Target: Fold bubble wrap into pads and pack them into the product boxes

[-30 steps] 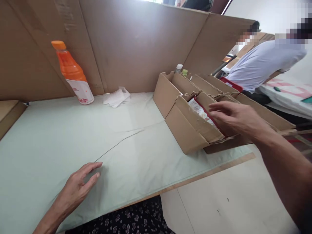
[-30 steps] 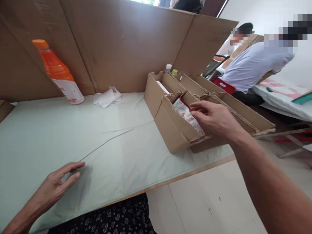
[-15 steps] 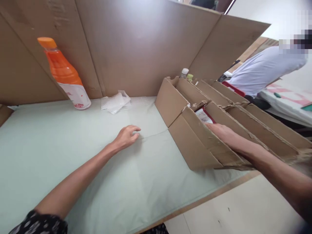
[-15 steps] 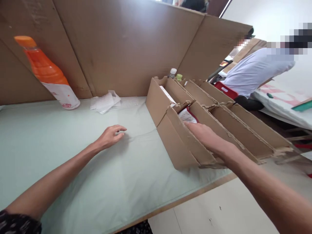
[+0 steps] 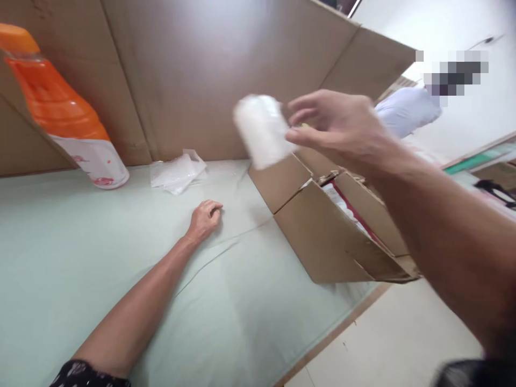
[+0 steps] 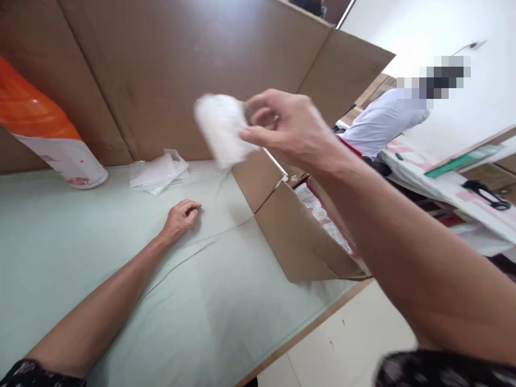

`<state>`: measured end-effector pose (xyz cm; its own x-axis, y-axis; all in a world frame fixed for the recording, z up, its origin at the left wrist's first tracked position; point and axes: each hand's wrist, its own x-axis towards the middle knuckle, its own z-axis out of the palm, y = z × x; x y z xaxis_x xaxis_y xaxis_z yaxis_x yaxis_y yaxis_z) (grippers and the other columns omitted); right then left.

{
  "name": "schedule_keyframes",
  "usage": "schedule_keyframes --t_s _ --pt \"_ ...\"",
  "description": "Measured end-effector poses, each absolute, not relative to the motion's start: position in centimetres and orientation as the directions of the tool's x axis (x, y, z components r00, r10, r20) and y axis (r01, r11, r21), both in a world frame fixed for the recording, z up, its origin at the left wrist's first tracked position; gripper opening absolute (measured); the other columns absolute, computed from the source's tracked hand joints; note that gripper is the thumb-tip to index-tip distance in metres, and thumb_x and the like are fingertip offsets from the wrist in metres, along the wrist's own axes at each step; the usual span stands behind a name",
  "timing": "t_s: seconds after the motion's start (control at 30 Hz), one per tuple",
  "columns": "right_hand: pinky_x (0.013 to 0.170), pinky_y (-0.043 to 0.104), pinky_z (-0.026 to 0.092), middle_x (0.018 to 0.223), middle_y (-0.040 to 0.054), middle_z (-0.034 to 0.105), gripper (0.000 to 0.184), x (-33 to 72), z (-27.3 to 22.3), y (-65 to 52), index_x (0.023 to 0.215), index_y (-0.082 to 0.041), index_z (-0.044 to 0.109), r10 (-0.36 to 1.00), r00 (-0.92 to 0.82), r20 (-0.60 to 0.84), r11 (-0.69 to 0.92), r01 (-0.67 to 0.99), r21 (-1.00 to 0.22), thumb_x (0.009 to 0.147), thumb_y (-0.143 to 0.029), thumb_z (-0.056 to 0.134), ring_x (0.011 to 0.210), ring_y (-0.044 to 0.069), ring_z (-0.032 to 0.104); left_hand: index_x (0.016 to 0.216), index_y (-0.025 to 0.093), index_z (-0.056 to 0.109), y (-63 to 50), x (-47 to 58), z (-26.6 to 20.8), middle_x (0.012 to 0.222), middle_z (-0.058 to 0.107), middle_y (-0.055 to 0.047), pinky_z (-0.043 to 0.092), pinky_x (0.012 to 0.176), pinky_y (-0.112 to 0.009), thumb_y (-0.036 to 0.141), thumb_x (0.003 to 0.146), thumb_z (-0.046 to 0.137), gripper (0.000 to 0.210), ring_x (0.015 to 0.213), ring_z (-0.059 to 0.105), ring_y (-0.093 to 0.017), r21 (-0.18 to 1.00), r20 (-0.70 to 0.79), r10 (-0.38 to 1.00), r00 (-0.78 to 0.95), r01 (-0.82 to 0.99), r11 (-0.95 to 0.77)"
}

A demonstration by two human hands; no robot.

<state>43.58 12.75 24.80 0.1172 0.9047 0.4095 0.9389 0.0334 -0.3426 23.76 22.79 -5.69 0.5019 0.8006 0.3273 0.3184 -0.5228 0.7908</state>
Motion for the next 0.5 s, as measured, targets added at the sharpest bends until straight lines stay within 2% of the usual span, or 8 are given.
schedule_keyframes --t_s 0.07,0.13,0.2,0.27,0.3,0.4,0.5 --pt "0.071 0.027 0.055 0.090 0.0028 0.074 0.026 42.7 24.3 15.2 0.110 -0.015 0.074 0.889 0.132 0.439 0.085 0.894 -0.441 0.086 -0.024 0.078 0.072 0.011 0.065 0.092 0.021 0.075 22.8 23.8 -5.8 0.097 0.076 -0.006 0.056 0.094 -0.036 0.013 0.082 0.053 0.025 0.096 0.069 -0.022 0.795 0.343 0.796 0.499 0.297 -0.529" --pt "0.063 0.025 0.051 0.080 0.0027 0.073 0.016 44.9 23.5 15.8 0.102 -0.013 0.075 0.891 0.190 0.412 0.016 0.894 -0.447 0.089 -0.022 0.073 0.065 0.010 0.063 0.091 0.020 0.075 22.8 23.8 -5.9 0.096 0.076 -0.006 0.056 0.093 -0.037 0.014 0.082 0.053 0.024 0.096 0.070 -0.022 0.796 0.357 0.793 0.495 0.283 -0.535" --pt "0.064 0.025 0.049 0.075 0.0033 0.072 0.015 48.8 22.5 15.4 0.099 -0.013 0.076 0.922 0.268 0.280 -0.156 0.918 -0.364 0.089 -0.022 0.070 0.066 0.012 0.063 0.091 0.020 0.074 22.7 23.8 -6.0 0.095 0.076 -0.006 0.057 0.092 -0.037 0.015 0.082 0.054 0.023 0.095 0.070 -0.022 0.797 0.367 0.791 0.490 0.273 -0.539" --pt "0.069 0.026 0.049 0.080 0.0044 0.075 0.019 52.5 21.3 15.2 0.104 -0.013 0.077 0.942 0.330 0.067 -0.307 0.924 -0.226 0.088 -0.019 0.069 0.071 0.014 0.065 0.090 0.020 0.074 22.6 23.7 -6.0 0.094 0.076 -0.006 0.057 0.091 -0.037 0.015 0.082 0.054 0.023 0.094 0.070 -0.022 0.797 0.375 0.788 0.488 0.265 -0.543" --pt "0.071 0.027 0.049 0.085 0.0046 0.076 0.021 53.8 20.7 15.3 0.106 -0.015 0.077 0.943 0.330 -0.047 -0.334 0.930 -0.151 0.087 -0.017 0.068 0.074 0.015 0.067 0.090 0.020 0.074 22.6 23.7 -6.0 0.094 0.076 -0.006 0.057 0.091 -0.037 0.015 0.082 0.053 0.023 0.094 0.070 -0.022 0.796 0.379 0.787 0.487 0.262 -0.545" --pt "0.075 0.027 0.048 0.097 0.0037 0.079 0.029 55.0 19.0 16.5 0.108 -0.020 0.077 0.924 0.244 -0.295 -0.252 0.968 0.012 0.082 -0.014 0.066 0.084 0.019 0.070 0.090 0.020 0.073 22.6 23.8 -5.9 0.094 0.076 -0.006 0.057 0.091 -0.037 0.015 0.083 0.053 0.022 0.094 0.070 -0.022 0.793 0.385 0.785 0.486 0.261 -0.550" --pt "0.073 0.029 0.045 0.102 0.0072 0.079 0.031 54.1 18.4 17.7 0.112 -0.020 0.075 0.919 0.198 -0.341 -0.167 0.979 0.118 0.081 -0.018 0.068 0.086 0.022 0.070 0.091 0.020 0.074 22.6 23.9 -5.9 0.095 0.076 -0.006 0.057 0.091 -0.036 0.014 0.083 0.053 0.023 0.095 0.070 -0.021 0.788 0.380 0.789 0.482 0.277 -0.549"
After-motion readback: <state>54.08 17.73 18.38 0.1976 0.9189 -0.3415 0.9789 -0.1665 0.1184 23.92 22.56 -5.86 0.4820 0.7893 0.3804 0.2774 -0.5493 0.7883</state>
